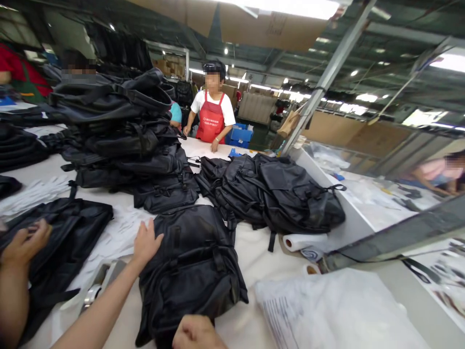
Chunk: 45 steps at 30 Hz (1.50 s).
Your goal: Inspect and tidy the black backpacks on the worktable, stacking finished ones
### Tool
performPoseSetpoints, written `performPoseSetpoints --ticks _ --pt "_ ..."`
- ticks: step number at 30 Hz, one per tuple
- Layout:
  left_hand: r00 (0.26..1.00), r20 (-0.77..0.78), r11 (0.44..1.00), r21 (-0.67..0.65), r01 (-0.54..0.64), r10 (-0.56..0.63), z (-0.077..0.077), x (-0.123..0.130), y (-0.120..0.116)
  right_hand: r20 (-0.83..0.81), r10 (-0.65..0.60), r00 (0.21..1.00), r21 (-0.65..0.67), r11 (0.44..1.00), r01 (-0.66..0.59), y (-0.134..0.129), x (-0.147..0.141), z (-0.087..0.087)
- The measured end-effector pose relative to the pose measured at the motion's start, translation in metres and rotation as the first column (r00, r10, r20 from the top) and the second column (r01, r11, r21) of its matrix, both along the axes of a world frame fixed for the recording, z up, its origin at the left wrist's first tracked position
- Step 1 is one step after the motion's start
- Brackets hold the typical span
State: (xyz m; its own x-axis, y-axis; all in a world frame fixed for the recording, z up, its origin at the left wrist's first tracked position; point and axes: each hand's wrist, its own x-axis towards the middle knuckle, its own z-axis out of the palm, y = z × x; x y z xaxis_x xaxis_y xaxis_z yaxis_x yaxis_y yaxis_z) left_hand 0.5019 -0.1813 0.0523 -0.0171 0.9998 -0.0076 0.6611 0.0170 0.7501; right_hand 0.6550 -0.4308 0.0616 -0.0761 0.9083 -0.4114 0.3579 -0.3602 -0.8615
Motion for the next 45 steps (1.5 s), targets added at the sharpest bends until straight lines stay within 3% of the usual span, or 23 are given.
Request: performPoseSetpoints --ticks 1,3,5,6,8,10,13,16,19,22,24,26,29,31,33,35,38,42,45 --pt "0.989 -0.068 0.983 0.117 0.140 -0.133 -0.001 0.006 -0.016 0.084 0.010 0.996 0.069 0.997 -0.016 0.012 0.006 0.006" --pt "0.877 -0.159 0.848 0.226 0.480 -0.454 -0.011 0.020 -0.056 0.386 -0.002 0.922 0.267 0.957 -0.110 0.039 0.023 0.013" --pt "0.691 -0.212 0.676 0.145 0.722 -0.692 -0.032 0.035 -0.099 0.628 0.036 0.777 0.271 0.926 -0.261 0.066 0.041 0.008" --pt "0.658 -0.237 0.661 0.079 0.746 -0.715 -0.043 0.041 -0.117 0.701 0.070 0.709 0.231 0.919 -0.319 0.077 0.048 0.001" --pt "0.684 -0.315 0.730 -0.041 0.683 -0.658 -0.065 0.051 -0.143 0.771 0.137 0.623 0.153 0.908 -0.389 0.094 0.057 -0.018" --pt "0.724 -0.373 0.802 -0.107 0.588 -0.581 -0.080 0.057 -0.155 0.789 0.175 0.588 0.116 0.899 -0.423 0.103 0.058 -0.039" --pt "0.742 -0.354 0.817 -0.148 0.557 -0.570 -0.088 0.056 -0.160 0.818 0.226 0.529 0.069 0.874 -0.480 0.105 0.055 -0.057" --pt "0.753 -0.291 0.804 -0.130 0.580 -0.590 -0.086 0.048 -0.167 0.845 0.220 0.487 0.074 0.854 -0.515 0.100 0.058 -0.055" --pt "0.758 -0.292 0.803 -0.063 0.593 -0.583 -0.072 0.045 -0.177 0.861 0.185 0.473 0.120 0.830 -0.545 0.090 0.064 -0.042" --pt "0.738 -0.410 0.824 -0.062 0.563 -0.536 -0.043 0.046 -0.182 0.863 0.133 0.487 0.223 0.765 -0.605 0.066 0.070 -0.030" --pt "0.673 -0.492 0.810 -0.125 0.573 -0.552 -0.019 0.046 -0.183 0.849 0.107 0.517 0.301 0.707 -0.640 0.040 0.072 -0.025" --pt "0.571 -0.508 0.734 -0.202 0.649 -0.645 -0.002 0.043 -0.187 0.824 0.125 0.553 0.323 0.698 -0.639 0.013 0.073 -0.019" --pt "0.427 -0.466 0.570 -0.224 0.791 -0.775 0.003 0.037 -0.201 0.800 0.219 0.559 0.227 0.752 -0.619 -0.009 0.075 -0.006" --pt "0.385 -0.461 0.511 -0.183 0.840 -0.799 -0.003 0.033 -0.214 0.793 0.329 0.513 0.078 0.781 -0.620 -0.003 0.075 0.002" --pt "0.386 -0.468 0.499 -0.142 0.855 -0.795 -0.010 0.029 -0.222 0.768 0.452 0.454 -0.085 0.774 -0.628 0.016 0.072 0.003" --pt "0.402 -0.470 0.500 -0.100 0.860 -0.786 -0.014 0.025 -0.226 0.742 0.530 0.409 -0.193 0.754 -0.627 0.039 0.063 -0.006" --pt "0.422 -0.463 0.495 -0.044 0.868 -0.779 -0.015 0.020 -0.227 0.748 0.559 0.359 -0.279 0.755 -0.594 0.061 0.044 -0.032" --pt "0.454 -0.438 0.509 -0.010 0.861 -0.776 -0.016 0.017 -0.232 0.795 0.508 0.332 -0.293 0.800 -0.524 0.063 0.026 -0.066" --pt "0.428 -0.425 0.509 -0.091 0.856 -0.797 -0.015 0.019 -0.235 0.806 0.485 0.339 -0.282 0.818 -0.502 0.063 0.025 -0.077"
